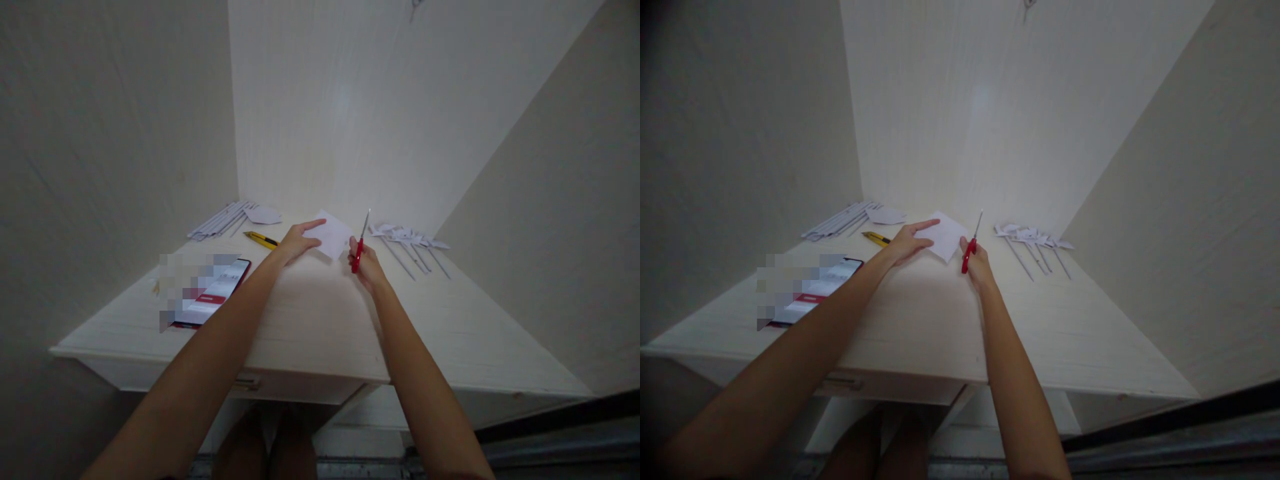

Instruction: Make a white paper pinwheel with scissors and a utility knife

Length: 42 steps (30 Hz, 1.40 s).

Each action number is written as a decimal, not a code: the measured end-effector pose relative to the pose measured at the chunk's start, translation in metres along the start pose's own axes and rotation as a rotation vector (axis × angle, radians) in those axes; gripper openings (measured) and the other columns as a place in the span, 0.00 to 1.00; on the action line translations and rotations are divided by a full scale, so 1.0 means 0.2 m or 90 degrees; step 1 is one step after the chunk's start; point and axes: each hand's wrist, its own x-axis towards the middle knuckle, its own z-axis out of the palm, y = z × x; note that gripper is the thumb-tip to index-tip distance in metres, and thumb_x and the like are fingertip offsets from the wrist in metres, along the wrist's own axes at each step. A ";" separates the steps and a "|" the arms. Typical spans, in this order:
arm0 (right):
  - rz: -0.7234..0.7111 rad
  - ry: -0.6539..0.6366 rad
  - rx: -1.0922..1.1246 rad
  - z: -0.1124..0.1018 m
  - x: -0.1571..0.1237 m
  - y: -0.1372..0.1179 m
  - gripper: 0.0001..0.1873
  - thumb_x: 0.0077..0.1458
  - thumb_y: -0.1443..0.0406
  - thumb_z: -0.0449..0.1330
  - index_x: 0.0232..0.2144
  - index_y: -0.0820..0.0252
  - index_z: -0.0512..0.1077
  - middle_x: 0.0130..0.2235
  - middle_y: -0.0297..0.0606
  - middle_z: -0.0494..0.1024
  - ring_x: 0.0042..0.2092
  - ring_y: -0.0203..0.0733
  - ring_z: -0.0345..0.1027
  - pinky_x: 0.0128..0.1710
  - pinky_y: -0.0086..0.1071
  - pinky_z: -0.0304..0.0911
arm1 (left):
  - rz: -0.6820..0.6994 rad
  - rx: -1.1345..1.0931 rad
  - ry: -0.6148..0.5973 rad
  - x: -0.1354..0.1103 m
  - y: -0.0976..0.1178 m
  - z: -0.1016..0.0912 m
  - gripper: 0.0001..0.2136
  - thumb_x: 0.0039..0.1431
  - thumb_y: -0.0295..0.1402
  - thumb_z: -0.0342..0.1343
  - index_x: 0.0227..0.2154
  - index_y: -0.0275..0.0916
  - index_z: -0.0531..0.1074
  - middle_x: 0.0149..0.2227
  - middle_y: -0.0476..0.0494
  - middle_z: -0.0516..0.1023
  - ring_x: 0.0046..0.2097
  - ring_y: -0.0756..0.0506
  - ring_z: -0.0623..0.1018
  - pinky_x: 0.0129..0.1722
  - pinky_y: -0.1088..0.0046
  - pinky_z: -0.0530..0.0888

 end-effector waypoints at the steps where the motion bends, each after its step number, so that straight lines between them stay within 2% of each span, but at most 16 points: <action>1: 0.000 -0.018 -0.020 -0.01 -0.01 -0.01 0.22 0.40 0.47 0.59 0.25 0.59 0.63 0.17 0.25 0.57 0.19 0.28 0.51 0.18 0.25 0.49 | 0.015 0.025 0.010 0.00 0.01 -0.01 0.31 0.41 0.19 0.55 0.53 0.39 0.62 0.42 0.40 0.75 0.34 0.51 0.75 0.36 0.74 0.69; 4: 0.033 -0.121 -0.061 -0.05 -0.06 -0.04 0.26 0.43 0.43 0.53 0.29 0.60 0.65 0.20 0.27 0.58 0.21 0.29 0.52 0.21 0.26 0.51 | 0.077 0.078 0.041 0.01 0.04 -0.06 0.30 0.41 0.20 0.56 0.52 0.41 0.64 0.45 0.41 0.73 0.38 0.50 0.74 0.39 0.73 0.69; 8: 0.144 -0.266 -0.122 -0.09 -0.15 -0.06 0.28 0.42 0.43 0.55 0.32 0.62 0.66 0.24 0.30 0.62 0.23 0.30 0.55 0.23 0.27 0.52 | 0.148 0.052 0.045 0.01 0.07 -0.12 0.31 0.41 0.20 0.56 0.52 0.40 0.63 0.47 0.42 0.72 0.41 0.50 0.73 0.42 0.73 0.68; 14: 0.176 -0.355 -0.116 -0.02 -0.23 -0.09 0.32 0.41 0.40 0.52 0.32 0.62 0.65 0.23 0.30 0.60 0.23 0.30 0.54 0.24 0.28 0.51 | 0.147 0.015 0.048 0.00 0.10 -0.11 0.31 0.40 0.20 0.56 0.52 0.38 0.63 0.45 0.41 0.73 0.39 0.50 0.74 0.41 0.73 0.68; 19: 0.181 -0.387 -0.106 0.00 -0.24 -0.10 0.33 0.41 0.39 0.49 0.32 0.63 0.63 0.24 0.31 0.61 0.24 0.31 0.54 0.24 0.29 0.50 | 0.127 0.001 0.054 0.00 0.10 -0.09 0.31 0.40 0.20 0.56 0.52 0.39 0.63 0.41 0.42 0.75 0.34 0.51 0.73 0.37 0.74 0.68; 28: 0.187 -0.432 -0.094 0.01 -0.24 -0.11 0.34 0.43 0.38 0.47 0.33 0.64 0.61 0.23 0.29 0.58 0.23 0.29 0.51 0.23 0.29 0.45 | 0.130 -0.001 0.056 0.00 0.10 -0.07 0.31 0.38 0.19 0.57 0.51 0.36 0.64 0.40 0.42 0.75 0.36 0.50 0.73 0.42 0.71 0.67; 32: 0.183 -0.431 -0.096 0.01 -0.25 -0.12 0.34 0.44 0.38 0.46 0.33 0.64 0.61 0.22 0.29 0.57 0.22 0.29 0.51 0.23 0.29 0.44 | 0.128 0.015 0.065 0.00 0.11 -0.06 0.31 0.38 0.18 0.56 0.51 0.36 0.65 0.39 0.42 0.75 0.38 0.49 0.73 0.44 0.70 0.66; 42: 0.190 -0.420 -0.098 0.01 -0.24 -0.11 0.35 0.43 0.37 0.45 0.32 0.65 0.61 0.23 0.29 0.58 0.22 0.29 0.52 0.23 0.30 0.45 | 0.100 0.014 0.058 -0.02 0.13 -0.04 0.31 0.39 0.18 0.56 0.51 0.37 0.65 0.37 0.42 0.75 0.35 0.50 0.73 0.39 0.71 0.68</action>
